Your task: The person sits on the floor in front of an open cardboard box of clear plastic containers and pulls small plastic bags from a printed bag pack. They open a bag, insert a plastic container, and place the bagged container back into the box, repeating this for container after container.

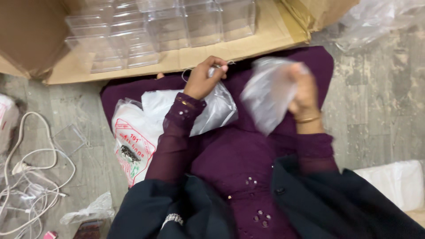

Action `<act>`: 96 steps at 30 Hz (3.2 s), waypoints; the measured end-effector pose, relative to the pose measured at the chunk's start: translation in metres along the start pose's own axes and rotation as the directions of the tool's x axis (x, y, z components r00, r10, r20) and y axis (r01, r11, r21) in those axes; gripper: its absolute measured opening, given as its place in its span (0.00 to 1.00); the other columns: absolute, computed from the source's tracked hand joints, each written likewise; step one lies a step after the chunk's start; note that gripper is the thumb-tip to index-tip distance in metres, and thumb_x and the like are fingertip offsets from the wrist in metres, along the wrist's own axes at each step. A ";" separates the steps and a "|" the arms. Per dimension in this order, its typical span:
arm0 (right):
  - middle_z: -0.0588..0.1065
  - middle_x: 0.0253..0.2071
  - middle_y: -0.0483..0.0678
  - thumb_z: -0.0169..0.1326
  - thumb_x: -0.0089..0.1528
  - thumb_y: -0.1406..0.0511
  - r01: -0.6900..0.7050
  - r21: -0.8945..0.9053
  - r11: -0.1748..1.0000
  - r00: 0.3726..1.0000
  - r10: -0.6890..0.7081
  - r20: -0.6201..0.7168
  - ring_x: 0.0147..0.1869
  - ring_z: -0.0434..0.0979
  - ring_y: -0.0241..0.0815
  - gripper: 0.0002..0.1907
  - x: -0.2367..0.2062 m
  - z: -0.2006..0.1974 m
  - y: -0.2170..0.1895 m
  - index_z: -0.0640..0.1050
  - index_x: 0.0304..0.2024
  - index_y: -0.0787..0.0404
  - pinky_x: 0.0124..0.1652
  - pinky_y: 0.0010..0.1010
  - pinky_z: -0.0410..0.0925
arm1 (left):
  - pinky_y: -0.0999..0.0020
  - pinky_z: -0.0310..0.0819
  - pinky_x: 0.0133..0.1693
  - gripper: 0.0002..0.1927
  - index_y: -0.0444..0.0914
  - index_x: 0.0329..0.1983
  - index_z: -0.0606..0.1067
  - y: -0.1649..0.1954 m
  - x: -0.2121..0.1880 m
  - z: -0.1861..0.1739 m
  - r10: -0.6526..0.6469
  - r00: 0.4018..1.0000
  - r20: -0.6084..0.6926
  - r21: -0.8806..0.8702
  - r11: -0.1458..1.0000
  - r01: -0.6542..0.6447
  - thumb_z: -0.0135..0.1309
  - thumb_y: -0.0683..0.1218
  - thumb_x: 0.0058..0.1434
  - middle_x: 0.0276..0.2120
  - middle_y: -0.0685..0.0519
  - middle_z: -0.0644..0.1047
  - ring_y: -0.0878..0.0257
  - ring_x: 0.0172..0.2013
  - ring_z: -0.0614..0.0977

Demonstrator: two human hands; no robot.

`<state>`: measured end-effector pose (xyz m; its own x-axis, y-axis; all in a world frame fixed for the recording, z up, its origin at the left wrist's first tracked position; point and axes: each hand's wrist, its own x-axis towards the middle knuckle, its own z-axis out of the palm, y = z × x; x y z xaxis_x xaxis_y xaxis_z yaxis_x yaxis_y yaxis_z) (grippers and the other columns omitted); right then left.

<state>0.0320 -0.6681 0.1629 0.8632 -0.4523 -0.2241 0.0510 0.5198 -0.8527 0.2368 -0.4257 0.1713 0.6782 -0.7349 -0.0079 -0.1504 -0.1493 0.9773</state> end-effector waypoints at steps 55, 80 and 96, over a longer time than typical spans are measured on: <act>0.69 0.28 0.37 0.55 0.71 0.60 -0.171 -0.200 0.965 0.876 0.242 0.417 0.28 0.64 0.27 0.12 0.087 0.147 0.082 0.77 0.40 0.61 0.30 0.20 0.59 | 0.75 0.68 0.37 0.16 0.38 0.37 0.73 -0.059 -0.033 -0.058 -0.112 0.990 -0.089 -0.596 0.802 0.038 0.51 0.54 0.74 0.31 0.59 0.76 0.71 0.32 0.73; 0.78 0.52 0.61 0.49 0.65 0.76 0.708 -0.650 0.277 0.696 -0.433 0.573 0.52 0.81 0.59 0.24 0.114 0.233 0.070 0.74 0.64 0.58 0.52 0.44 0.73 | 0.64 0.74 0.35 0.13 0.38 0.56 0.71 -0.015 -0.025 -0.138 0.203 0.753 -0.626 0.326 0.945 0.016 0.47 0.36 0.70 0.41 0.49 0.80 0.59 0.33 0.82; 0.78 0.42 0.49 0.52 0.69 0.66 0.249 -0.724 0.643 0.959 -0.061 0.276 0.43 0.77 0.38 0.10 0.095 0.123 0.058 0.80 0.46 0.68 0.46 0.32 0.71 | 0.62 0.70 0.32 0.11 0.38 0.47 0.80 -0.039 -0.037 -0.045 -0.172 0.865 -0.471 0.286 0.898 0.334 0.52 0.48 0.71 0.28 0.42 0.78 0.54 0.24 0.75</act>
<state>0.1787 -0.5916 0.1497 0.9637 -0.2651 -0.0327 -0.1155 -0.3034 -0.9458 0.2497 -0.3634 0.1431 0.9514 -0.2986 -0.0752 -0.1141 -0.5686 0.8147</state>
